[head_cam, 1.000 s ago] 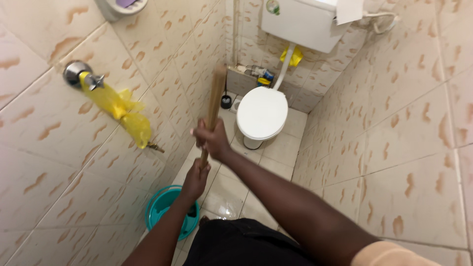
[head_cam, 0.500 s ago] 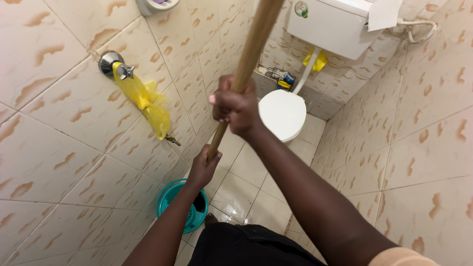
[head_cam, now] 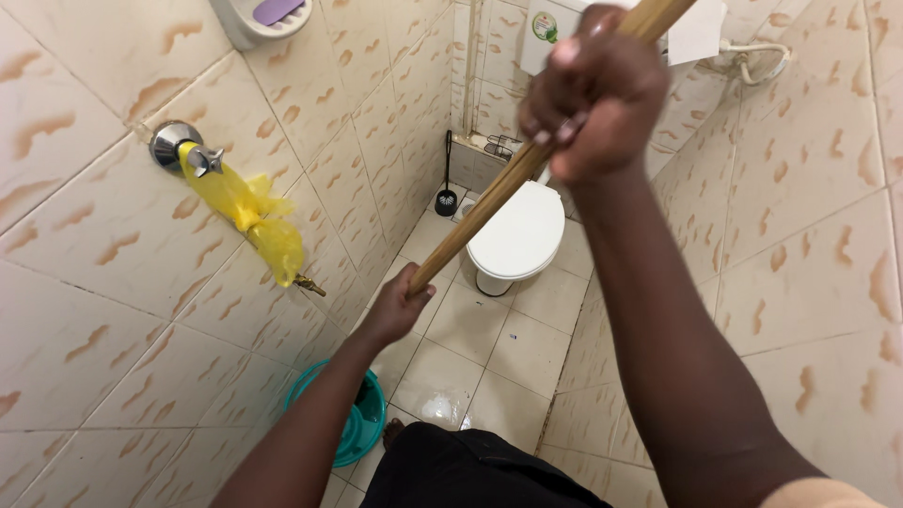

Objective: The person clears cleaning supplies from a corner, assembles a mop by connecting and tightening its handle sections, and places it into a bucket.

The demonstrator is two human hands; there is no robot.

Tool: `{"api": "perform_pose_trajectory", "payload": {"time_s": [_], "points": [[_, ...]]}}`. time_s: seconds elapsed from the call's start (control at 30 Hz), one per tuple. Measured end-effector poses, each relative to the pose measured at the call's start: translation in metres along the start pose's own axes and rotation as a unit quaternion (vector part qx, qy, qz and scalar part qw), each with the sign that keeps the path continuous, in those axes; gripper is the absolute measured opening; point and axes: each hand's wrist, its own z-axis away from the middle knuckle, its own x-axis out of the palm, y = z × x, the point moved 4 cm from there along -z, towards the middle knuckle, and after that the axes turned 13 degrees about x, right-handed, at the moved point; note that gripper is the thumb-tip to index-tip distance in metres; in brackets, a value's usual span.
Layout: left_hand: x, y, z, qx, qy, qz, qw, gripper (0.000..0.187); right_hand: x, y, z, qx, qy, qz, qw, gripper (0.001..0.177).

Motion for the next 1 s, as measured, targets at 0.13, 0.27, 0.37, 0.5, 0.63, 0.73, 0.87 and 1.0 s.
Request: {"api": "perform_pose_trajectory", "payload": {"time_s": [0.13, 0.27, 0.37, 0.5, 0.63, 0.73, 0.87, 1.0], "points": [[-0.003, -0.025, 0.002, -0.040, 0.025, 0.046, 0.998, 0.036, 0.037, 0.037, 0.012, -0.046, -0.006, 0.067, 0.997, 0.035], [-0.009, -0.020, -0.003, -0.054, 0.042, -0.003, 0.998, 0.049, 0.024, 0.025, -0.007, -0.057, 0.097, 0.093, 0.989, 0.037], [-0.010, 0.006, -0.027, -0.039, 0.053, -0.042, 0.997, 0.055, 0.005, 0.000, -0.019, -0.084, 0.066, 0.129, 0.986, 0.037], [-0.011, 0.046, -0.081, 0.051, 0.083, -0.029, 0.995, 0.036, -0.032, -0.049, -0.024, -0.092, 0.059, 0.061, 0.992, 0.026], [0.000, 0.051, -0.126, 0.077, 0.045, -0.063, 0.994, 0.037, -0.043, -0.059, -0.016, -0.135, 0.005, 0.064, 0.989, 0.041], [0.013, 0.041, -0.148, 0.115, 0.069, -0.274, 0.952, 0.023, -0.054, -0.036, 0.002, -0.123, 0.058, 0.126, 0.983, 0.029], [0.042, -0.014, -0.160, 0.016, -0.010, -0.252, 0.968, 0.037, -0.105, 0.050, 0.017, -0.061, 0.149, 0.163, 0.973, 0.019], [0.101, -0.049, -0.150, 0.123, -0.030, -0.117, 0.985, 0.053, -0.153, 0.188, 0.083, 0.085, 0.274, 0.252, 0.924, 0.025]]}}
